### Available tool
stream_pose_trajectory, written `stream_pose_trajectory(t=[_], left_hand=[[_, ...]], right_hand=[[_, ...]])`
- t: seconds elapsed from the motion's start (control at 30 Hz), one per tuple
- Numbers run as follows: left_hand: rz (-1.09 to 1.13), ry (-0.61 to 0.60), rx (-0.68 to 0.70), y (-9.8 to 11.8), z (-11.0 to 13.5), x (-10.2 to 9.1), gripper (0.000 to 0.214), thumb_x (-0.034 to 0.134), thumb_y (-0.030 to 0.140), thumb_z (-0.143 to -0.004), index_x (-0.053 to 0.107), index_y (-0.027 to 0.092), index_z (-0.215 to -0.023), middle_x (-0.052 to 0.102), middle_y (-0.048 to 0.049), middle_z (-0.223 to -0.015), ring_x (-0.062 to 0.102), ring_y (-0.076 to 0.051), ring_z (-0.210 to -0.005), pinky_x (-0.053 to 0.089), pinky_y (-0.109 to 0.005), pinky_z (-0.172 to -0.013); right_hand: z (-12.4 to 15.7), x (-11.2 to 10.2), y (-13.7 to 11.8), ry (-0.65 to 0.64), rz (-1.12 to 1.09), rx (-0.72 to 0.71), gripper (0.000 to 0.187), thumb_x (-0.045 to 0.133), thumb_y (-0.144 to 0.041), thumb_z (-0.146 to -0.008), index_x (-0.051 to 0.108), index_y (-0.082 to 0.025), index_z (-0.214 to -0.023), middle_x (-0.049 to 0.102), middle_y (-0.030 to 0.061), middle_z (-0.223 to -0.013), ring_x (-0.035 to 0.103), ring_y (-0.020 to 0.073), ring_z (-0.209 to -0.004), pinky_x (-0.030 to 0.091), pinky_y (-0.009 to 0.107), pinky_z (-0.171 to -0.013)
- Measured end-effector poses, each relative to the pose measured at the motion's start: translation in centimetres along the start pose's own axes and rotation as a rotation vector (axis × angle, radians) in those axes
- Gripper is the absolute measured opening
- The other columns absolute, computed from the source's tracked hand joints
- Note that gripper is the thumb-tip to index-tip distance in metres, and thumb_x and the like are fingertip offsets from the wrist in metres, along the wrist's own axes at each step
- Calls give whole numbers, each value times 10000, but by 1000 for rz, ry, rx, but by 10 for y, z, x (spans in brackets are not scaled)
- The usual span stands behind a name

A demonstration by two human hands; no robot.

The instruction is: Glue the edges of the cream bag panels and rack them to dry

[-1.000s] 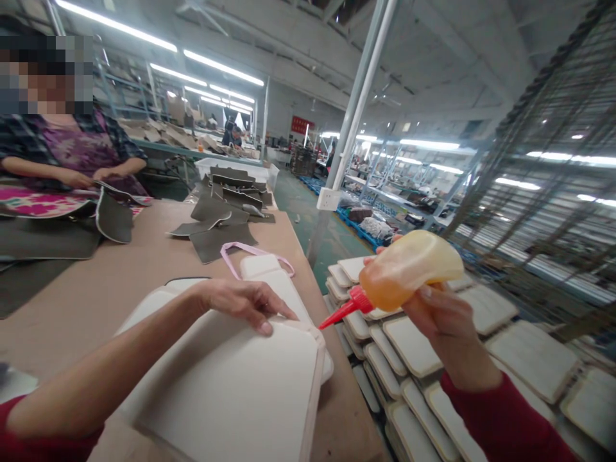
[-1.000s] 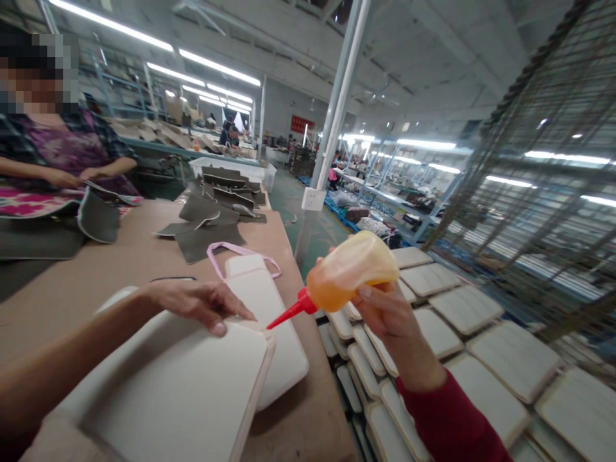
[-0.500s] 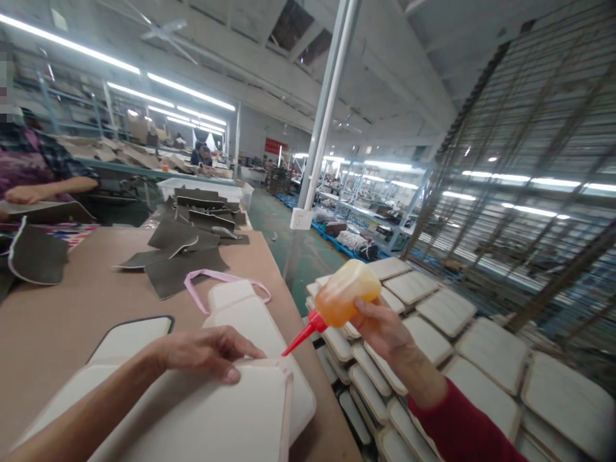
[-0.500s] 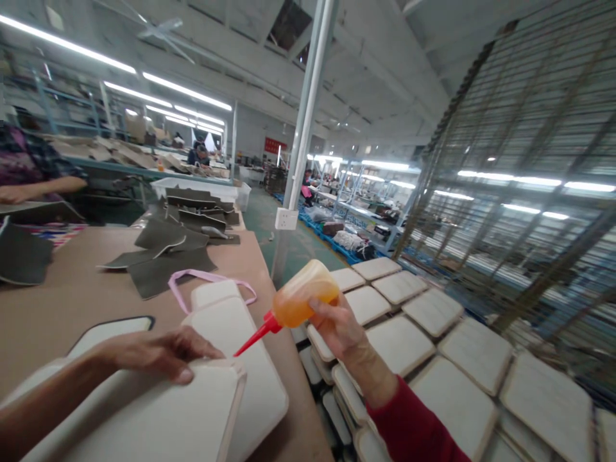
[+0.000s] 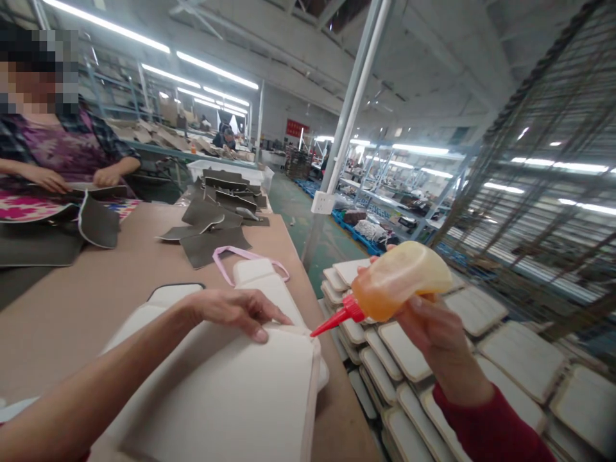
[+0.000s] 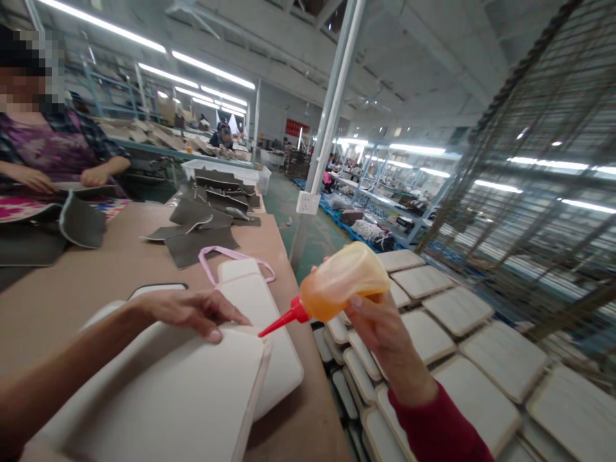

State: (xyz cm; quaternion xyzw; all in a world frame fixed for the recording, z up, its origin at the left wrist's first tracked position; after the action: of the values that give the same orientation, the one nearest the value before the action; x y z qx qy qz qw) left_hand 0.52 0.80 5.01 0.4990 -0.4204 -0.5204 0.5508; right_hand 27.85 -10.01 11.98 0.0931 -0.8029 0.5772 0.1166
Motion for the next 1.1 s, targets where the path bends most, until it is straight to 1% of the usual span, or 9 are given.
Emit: stream_pose_trajectory(t=[0.2,0.43,0.57,0.7,0.77,0.83,0.93,1.0,1.1], left_hand=[[-77,8,-7,11,7,2,505,738,355,-855,674,150,-1311,771,-41,-892,646,-144,-717,496,-171,-663],[-96,-4,-34,19,12,4,516,724,362,-864,662,150,-1330,767,-47,-890,653,-168,-760,508,-195,-701],[-122,5,-18,20,13,5,500,716,371,-867,673,166,-1321,757,-38,-843,646,-174,-746,503,-197,-674],[-112,10,-39,20,13,5,504,723,375,-861,677,160,-1314,761,-45,-871,648,-179,-768,502,-200,-692],[-97,6,-57,18,12,5,511,726,379,-859,676,153,-1315,763,-46,-883,648,-175,-773,497,-193,-699],[-77,3,-77,15,11,5,520,733,381,-854,674,152,-1317,762,-42,-890,645,-167,-776,490,-183,-706],[-56,10,-87,8,7,3,518,755,373,-838,683,162,-1305,755,-31,-873,631,-147,-756,473,-161,-689],[-46,15,-68,3,4,2,508,769,364,-825,695,170,-1288,749,-24,-851,619,-133,-724,464,-152,-670],[-25,1,-26,-3,0,3,489,763,370,-828,703,175,-1273,743,-24,-860,618,-137,-730,471,-163,-681]], right_hand=[[1,-2,2,2,60,-42,687,943,-431,-483,704,-320,-1118,770,79,-1087,679,395,-1111,497,608,-1023],[0,-7,6,18,13,-54,643,953,-390,-494,716,-333,-1090,789,51,-992,694,374,-1088,497,589,-1035],[-1,-6,8,32,34,-50,658,951,-406,-486,715,-330,-1095,789,62,-1002,696,383,-1078,496,604,-1029],[-1,-6,7,27,67,-46,676,947,-434,-478,713,-322,-1102,789,71,-1000,689,397,-1085,486,622,-1030],[-1,-5,0,43,84,-81,632,941,-441,-488,723,-322,-1070,791,64,-972,690,394,-1078,479,626,-1038],[-3,0,-13,63,92,-165,568,929,-434,-527,728,-333,-1049,790,51,-981,686,377,-1095,472,615,-1052],[-7,13,-35,19,82,-236,568,925,-398,-566,710,-359,-1091,777,37,-1045,661,353,-1151,474,589,-1061],[-11,23,-41,-49,95,-185,635,932,-321,-555,688,-360,-1140,770,23,-1043,660,341,-1148,486,571,-1050],[-14,29,-30,-106,100,-73,735,928,-227,-516,660,-346,-1190,760,2,-1063,678,315,-1097,501,540,-1034]])
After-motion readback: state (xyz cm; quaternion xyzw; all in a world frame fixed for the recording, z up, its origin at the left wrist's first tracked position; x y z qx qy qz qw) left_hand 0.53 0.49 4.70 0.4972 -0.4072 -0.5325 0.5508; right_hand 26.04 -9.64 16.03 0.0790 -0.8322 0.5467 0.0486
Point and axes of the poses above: each hand's wrist, its own z-axis away from the middle knuckle, its own x-axis out of the palm, y = z × x, the point moved 2 cm from there along -z, towards the middle knuckle
